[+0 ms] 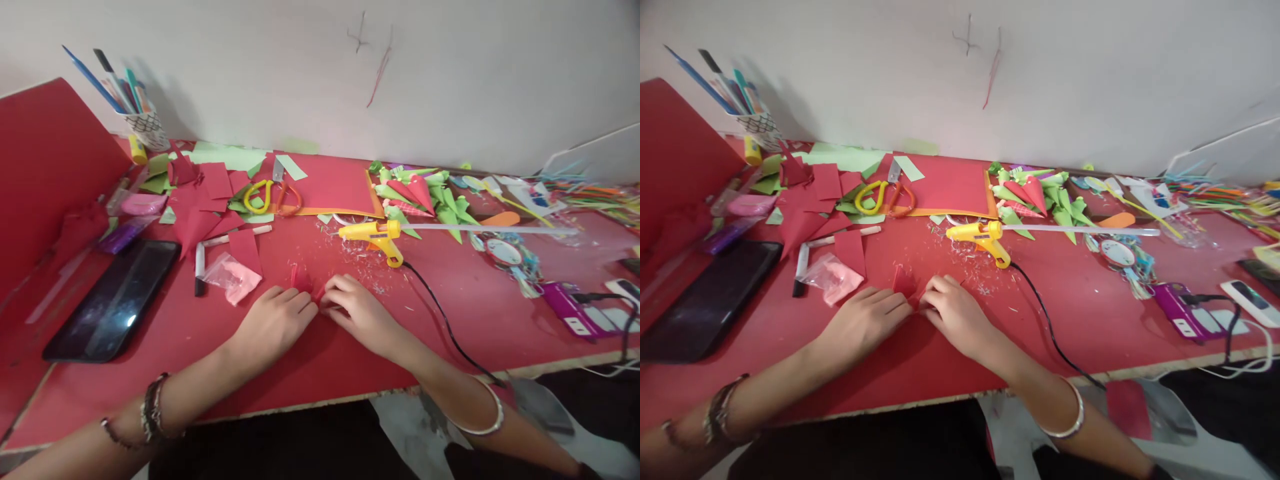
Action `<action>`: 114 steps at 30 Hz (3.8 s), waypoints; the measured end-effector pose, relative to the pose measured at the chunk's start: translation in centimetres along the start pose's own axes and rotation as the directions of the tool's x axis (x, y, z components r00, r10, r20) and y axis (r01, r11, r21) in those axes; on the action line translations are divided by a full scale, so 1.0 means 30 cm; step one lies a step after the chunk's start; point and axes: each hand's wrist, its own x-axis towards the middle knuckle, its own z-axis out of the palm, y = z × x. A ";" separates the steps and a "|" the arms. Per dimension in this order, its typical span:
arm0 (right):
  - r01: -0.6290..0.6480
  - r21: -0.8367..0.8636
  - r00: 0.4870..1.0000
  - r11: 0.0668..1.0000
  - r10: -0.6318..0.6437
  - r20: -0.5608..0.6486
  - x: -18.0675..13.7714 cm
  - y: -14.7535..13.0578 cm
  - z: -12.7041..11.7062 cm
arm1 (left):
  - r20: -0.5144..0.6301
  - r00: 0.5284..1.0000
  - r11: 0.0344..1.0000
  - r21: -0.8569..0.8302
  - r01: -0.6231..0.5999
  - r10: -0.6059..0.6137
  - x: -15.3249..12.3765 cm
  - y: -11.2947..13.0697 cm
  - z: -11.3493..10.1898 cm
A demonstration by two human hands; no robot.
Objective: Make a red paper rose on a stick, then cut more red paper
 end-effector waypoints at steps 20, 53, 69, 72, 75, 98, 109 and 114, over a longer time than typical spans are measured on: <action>0.268 -0.336 0.959 0.903 -0.283 0.002 -0.040 0.055 0.032 | 0.122 0.982 0.923 -0.341 0.180 -0.146 0.030 -0.030 0.012; 0.436 -0.670 0.827 0.601 -0.561 0.036 -0.015 0.060 -0.037 | 0.294 0.915 0.545 -0.737 0.401 -0.275 0.042 -0.087 -0.048; 0.557 -0.460 0.800 0.691 -0.595 0.076 0.062 -0.037 -0.199 | 0.436 0.886 -0.257 -0.848 0.463 0.159 0.078 -0.105 -0.062; 0.545 -0.465 0.799 0.697 -0.600 0.038 0.079 -0.028 -0.219 | 0.353 0.926 -0.207 -0.904 0.374 0.132 0.091 -0.110 -0.089; 0.505 -0.553 0.779 0.663 -0.625 -0.038 0.092 -0.017 -0.230 | 0.301 0.950 -0.006 -0.953 0.303 0.085 0.105 -0.129 -0.146; 0.375 0.584 0.882 0.720 -0.083 -0.464 0.293 -0.137 -0.291 | -0.160 0.959 0.670 -0.742 0.041 -0.236 0.195 -0.190 -0.324; 0.441 0.560 0.794 0.701 -0.014 -0.608 0.296 -0.155 -0.254 | -0.416 0.846 0.942 -0.109 0.316 -0.332 0.220 -0.141 -0.272; 0.451 0.702 0.861 0.551 -0.062 -0.505 0.302 -0.138 -0.260 | -0.230 0.945 0.696 -0.718 -0.005 -0.230 0.194 -0.153 -0.310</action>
